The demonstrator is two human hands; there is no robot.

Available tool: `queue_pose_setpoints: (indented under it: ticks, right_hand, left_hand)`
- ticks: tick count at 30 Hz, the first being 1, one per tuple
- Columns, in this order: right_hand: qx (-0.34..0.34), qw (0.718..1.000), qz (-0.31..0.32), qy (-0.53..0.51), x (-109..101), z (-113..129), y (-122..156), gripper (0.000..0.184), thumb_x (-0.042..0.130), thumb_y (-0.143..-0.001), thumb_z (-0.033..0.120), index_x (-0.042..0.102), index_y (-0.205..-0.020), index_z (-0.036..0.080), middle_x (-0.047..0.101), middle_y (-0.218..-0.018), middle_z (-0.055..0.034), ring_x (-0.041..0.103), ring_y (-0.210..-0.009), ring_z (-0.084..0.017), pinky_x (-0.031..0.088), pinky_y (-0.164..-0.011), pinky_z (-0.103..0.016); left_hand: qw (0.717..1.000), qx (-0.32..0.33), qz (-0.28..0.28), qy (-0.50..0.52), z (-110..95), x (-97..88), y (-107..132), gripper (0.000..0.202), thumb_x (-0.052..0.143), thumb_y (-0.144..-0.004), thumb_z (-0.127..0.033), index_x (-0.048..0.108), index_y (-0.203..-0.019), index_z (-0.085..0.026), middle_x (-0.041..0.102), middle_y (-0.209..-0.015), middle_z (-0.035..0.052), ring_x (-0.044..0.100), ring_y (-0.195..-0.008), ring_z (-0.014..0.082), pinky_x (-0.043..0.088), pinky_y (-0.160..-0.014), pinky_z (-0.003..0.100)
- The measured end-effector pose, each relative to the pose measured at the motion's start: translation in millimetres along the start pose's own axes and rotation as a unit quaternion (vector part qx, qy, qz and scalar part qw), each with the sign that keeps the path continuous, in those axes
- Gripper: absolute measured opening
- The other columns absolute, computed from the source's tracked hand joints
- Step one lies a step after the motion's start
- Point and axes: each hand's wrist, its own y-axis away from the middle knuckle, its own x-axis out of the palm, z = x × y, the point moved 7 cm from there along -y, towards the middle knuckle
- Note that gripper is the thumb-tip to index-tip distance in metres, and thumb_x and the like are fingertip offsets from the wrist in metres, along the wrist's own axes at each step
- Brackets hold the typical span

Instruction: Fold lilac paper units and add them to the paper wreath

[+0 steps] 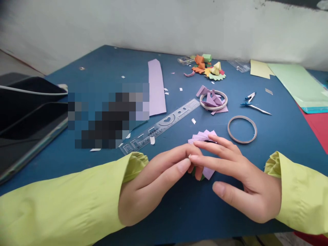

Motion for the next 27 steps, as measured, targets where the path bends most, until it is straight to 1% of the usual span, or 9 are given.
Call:
queue_pose_setpoints:
  ticks: [3, 7, 12, 16, 21, 24, 27]
  right_hand:
    - [0.014, 0.999, 0.01, -0.027, 0.5, -2.5, 1.0, 0.054, 0.044, -0.097, 0.026, 0.029, -0.149, 0.033, 0.024, -0.157, 0.0026, 0.008, -0.147, -0.021, 0.014, -0.12, -0.046]
    - [0.022, 0.999, 0.016, -0.041, 1.9, -5.1, 2.4, 0.052, 0.043, -0.098, 0.026, 0.031, -0.149, 0.033, 0.022, -0.158, 0.0032, 0.006, -0.147, -0.02, 0.015, -0.119, -0.044]
    - [0.027, 0.999, 0.01, -0.037, 1.9, -6.6, 2.7, 0.053, 0.043, -0.098, 0.029, 0.03, -0.149, 0.034, 0.025, -0.157, 0.0015, 0.009, -0.146, -0.023, 0.019, -0.117, -0.047]
    - [0.023, 0.999, 0.006, -0.028, 0.9, -6.4, 2.5, 0.053, 0.043, -0.098, 0.03, 0.03, -0.148, 0.034, 0.027, -0.156, 0.0005, 0.011, -0.146, -0.023, 0.022, -0.116, -0.046]
    - [0.01, 0.999, 0.012, -0.03, 2.4, -4.7, 2.2, 0.052, 0.042, -0.099, 0.031, 0.028, -0.149, 0.036, 0.024, -0.157, 0.0034, 0.011, -0.146, -0.02, 0.019, -0.117, -0.043]
    - [0.013, 0.999, 0.0, -0.034, 2.2, -4.9, 2.0, 0.052, 0.041, -0.099, 0.032, 0.028, -0.149, 0.036, 0.026, -0.156, 0.0034, 0.013, -0.145, -0.02, 0.021, -0.117, -0.042]
    - [0.022, 0.999, 0.0, -0.041, 2.4, -6.0, 2.2, 0.052, 0.042, -0.099, 0.032, 0.028, -0.149, 0.034, 0.026, -0.156, 0.0026, 0.014, -0.146, -0.019, 0.02, -0.118, -0.04]
  left_hand:
    - [1.0, -0.004, -0.001, -0.007, 1.0, -0.5, 1.3, 0.029, 0.033, -0.098, -0.025, 0.054, -0.079, -0.018, 0.057, -0.072, -0.0002, 0.055, -0.07, 0.0133, 0.043, -0.067, 0.025]
    - [0.999, -0.039, 0.008, 0.008, 5.6, 1.0, 3.1, 0.03, 0.032, -0.099, -0.027, 0.054, -0.081, -0.018, 0.056, -0.061, -0.0022, 0.053, -0.061, 0.0125, 0.044, -0.063, 0.025]
    - [0.998, -0.055, 0.012, 0.04, 6.9, 3.7, 2.0, 0.03, 0.032, -0.099, -0.027, 0.057, -0.086, -0.017, 0.065, -0.068, 0.0013, 0.058, -0.065, 0.0138, 0.045, -0.062, 0.025]
    - [0.997, -0.052, 0.007, 0.053, 6.6, 4.0, 0.2, 0.027, 0.033, -0.098, -0.026, 0.056, -0.087, -0.017, 0.066, -0.068, 0.0012, 0.059, -0.066, 0.014, 0.044, -0.062, 0.026]
    - [0.994, -0.048, -0.017, 0.092, 7.1, 2.0, -0.1, 0.021, 0.033, -0.094, -0.016, 0.049, -0.081, -0.019, 0.064, -0.07, 0.0006, 0.057, -0.067, 0.0137, 0.044, -0.061, 0.026]
    - [0.992, -0.06, -0.027, 0.109, 8.8, 1.3, 1.0, 0.019, 0.036, -0.094, -0.019, 0.051, -0.082, -0.019, 0.064, -0.071, 0.0011, 0.057, -0.068, 0.0144, 0.044, -0.063, 0.027]
    - [0.992, -0.054, -0.035, 0.107, 7.6, -0.7, 1.4, 0.021, 0.038, -0.096, -0.027, 0.052, -0.083, -0.018, 0.063, -0.071, 0.0011, 0.055, -0.067, 0.0146, 0.044, -0.063, 0.028]
